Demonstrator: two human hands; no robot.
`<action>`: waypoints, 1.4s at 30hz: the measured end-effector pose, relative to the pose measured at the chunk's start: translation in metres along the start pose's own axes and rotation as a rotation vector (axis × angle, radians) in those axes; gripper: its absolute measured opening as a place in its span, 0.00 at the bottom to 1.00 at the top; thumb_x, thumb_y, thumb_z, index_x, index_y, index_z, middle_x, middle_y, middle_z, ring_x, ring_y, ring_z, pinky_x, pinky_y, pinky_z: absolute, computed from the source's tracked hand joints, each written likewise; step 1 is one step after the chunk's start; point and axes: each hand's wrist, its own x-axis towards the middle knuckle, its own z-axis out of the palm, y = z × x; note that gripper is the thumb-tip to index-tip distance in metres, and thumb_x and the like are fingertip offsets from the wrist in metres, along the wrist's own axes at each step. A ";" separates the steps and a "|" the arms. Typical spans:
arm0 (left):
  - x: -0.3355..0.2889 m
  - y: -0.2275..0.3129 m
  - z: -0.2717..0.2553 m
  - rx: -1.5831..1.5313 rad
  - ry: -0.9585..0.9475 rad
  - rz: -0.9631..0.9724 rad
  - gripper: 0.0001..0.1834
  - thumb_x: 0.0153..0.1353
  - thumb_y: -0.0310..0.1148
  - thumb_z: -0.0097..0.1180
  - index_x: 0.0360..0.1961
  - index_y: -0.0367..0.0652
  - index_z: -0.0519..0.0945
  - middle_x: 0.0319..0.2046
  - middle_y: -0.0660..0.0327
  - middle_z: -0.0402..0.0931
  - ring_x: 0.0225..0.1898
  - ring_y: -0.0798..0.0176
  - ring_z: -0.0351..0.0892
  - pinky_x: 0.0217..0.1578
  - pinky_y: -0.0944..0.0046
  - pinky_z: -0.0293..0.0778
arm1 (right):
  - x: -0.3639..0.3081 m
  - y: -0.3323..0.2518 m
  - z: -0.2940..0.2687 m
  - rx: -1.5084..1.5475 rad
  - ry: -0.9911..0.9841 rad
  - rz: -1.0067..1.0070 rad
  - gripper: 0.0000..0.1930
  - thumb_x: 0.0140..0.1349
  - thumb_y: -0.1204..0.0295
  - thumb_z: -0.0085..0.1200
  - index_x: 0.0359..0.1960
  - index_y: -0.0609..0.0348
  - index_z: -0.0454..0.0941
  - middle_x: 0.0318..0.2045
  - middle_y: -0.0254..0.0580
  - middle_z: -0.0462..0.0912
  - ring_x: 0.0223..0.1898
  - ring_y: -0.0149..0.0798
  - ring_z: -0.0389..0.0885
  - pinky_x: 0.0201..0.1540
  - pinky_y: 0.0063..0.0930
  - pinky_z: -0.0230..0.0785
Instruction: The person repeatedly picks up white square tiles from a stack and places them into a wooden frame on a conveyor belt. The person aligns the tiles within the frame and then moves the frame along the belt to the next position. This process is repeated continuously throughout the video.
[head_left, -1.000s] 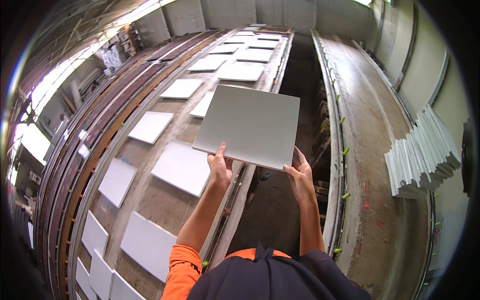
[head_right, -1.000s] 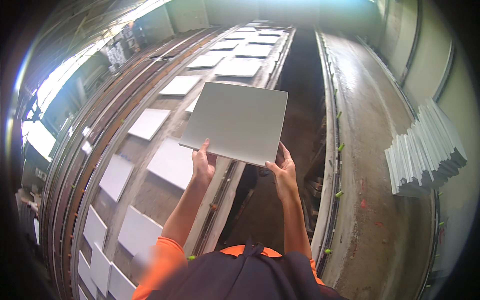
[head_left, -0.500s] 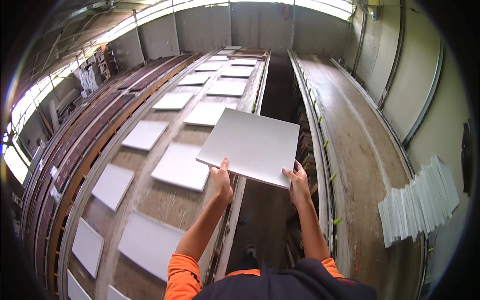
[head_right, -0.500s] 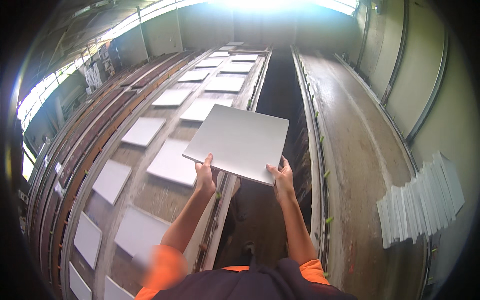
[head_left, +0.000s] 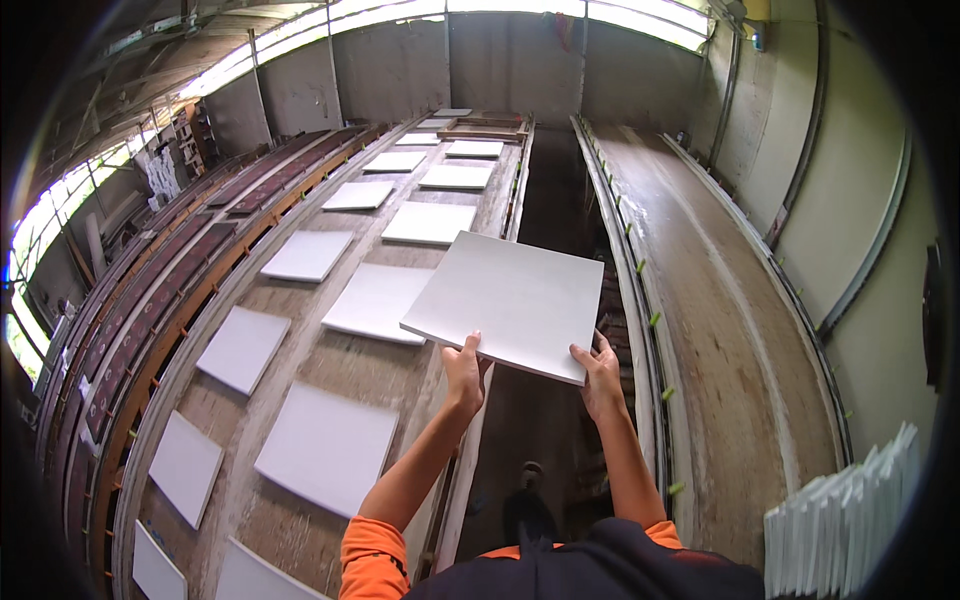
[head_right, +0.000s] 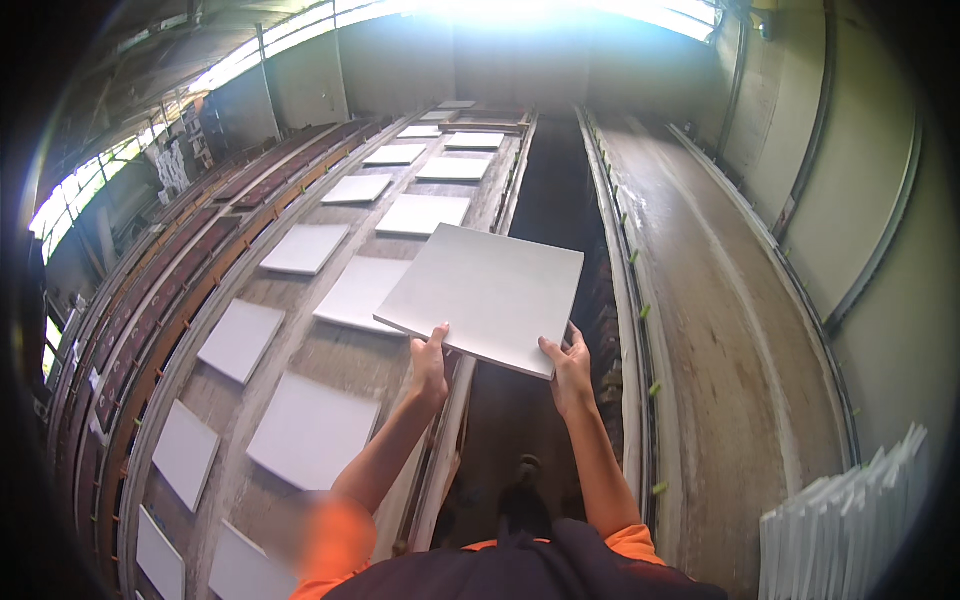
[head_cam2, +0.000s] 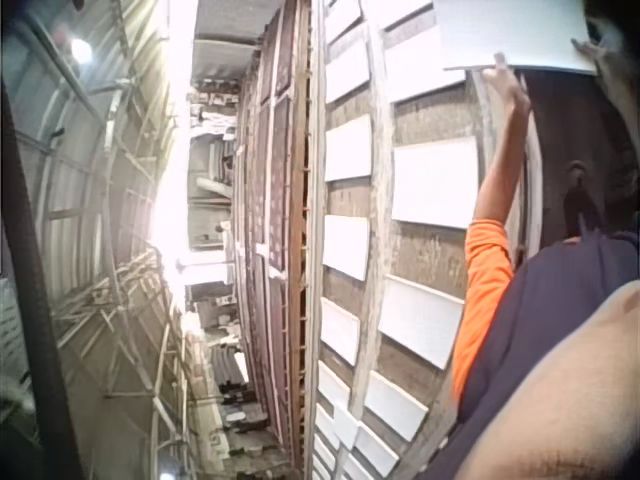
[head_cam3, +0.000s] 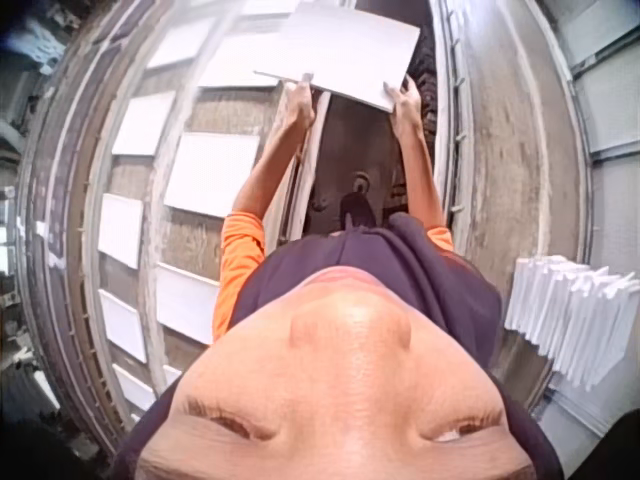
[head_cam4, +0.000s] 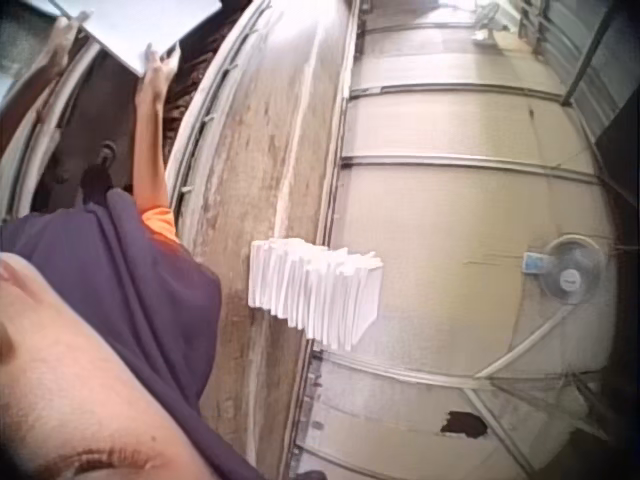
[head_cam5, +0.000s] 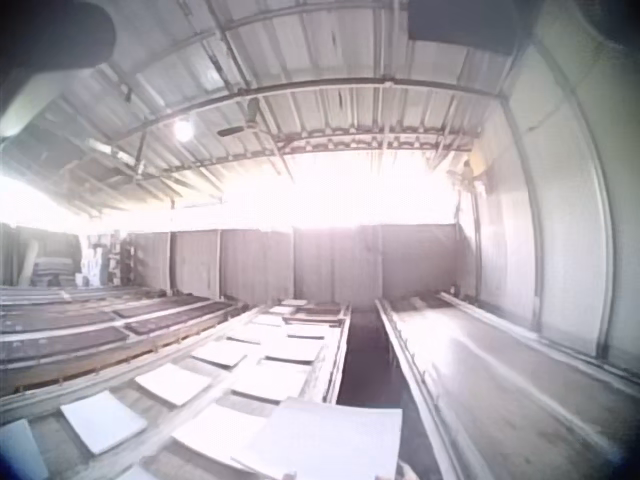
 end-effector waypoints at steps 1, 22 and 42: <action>0.019 -0.006 0.011 0.034 0.011 0.011 0.12 0.59 0.29 0.50 0.40 0.35 0.65 0.36 0.60 0.68 0.34 0.69 0.72 0.34 0.67 0.74 | 0.021 0.001 -0.004 0.013 -0.005 -0.009 0.34 0.56 0.80 0.51 0.61 0.72 0.47 0.45 0.54 0.72 0.44 0.37 0.75 0.48 0.28 0.68; 0.468 -0.119 0.232 0.123 0.038 0.090 0.18 0.58 0.32 0.50 0.45 0.30 0.63 0.41 0.56 0.67 0.43 0.64 0.68 0.47 0.64 0.67 | 0.524 -0.006 -0.060 0.063 -0.021 0.011 0.31 0.56 0.78 0.50 0.58 0.74 0.50 0.43 0.54 0.73 0.41 0.36 0.76 0.44 0.25 0.70; 0.883 -0.190 0.406 0.134 0.114 0.221 0.44 0.54 0.23 0.52 0.60 0.35 0.32 0.56 0.49 0.50 0.58 0.59 0.54 0.60 0.64 0.48 | 1.001 0.050 -0.063 0.011 -0.102 0.098 0.32 0.58 0.79 0.49 0.61 0.73 0.47 0.48 0.54 0.71 0.45 0.37 0.75 0.46 0.26 0.71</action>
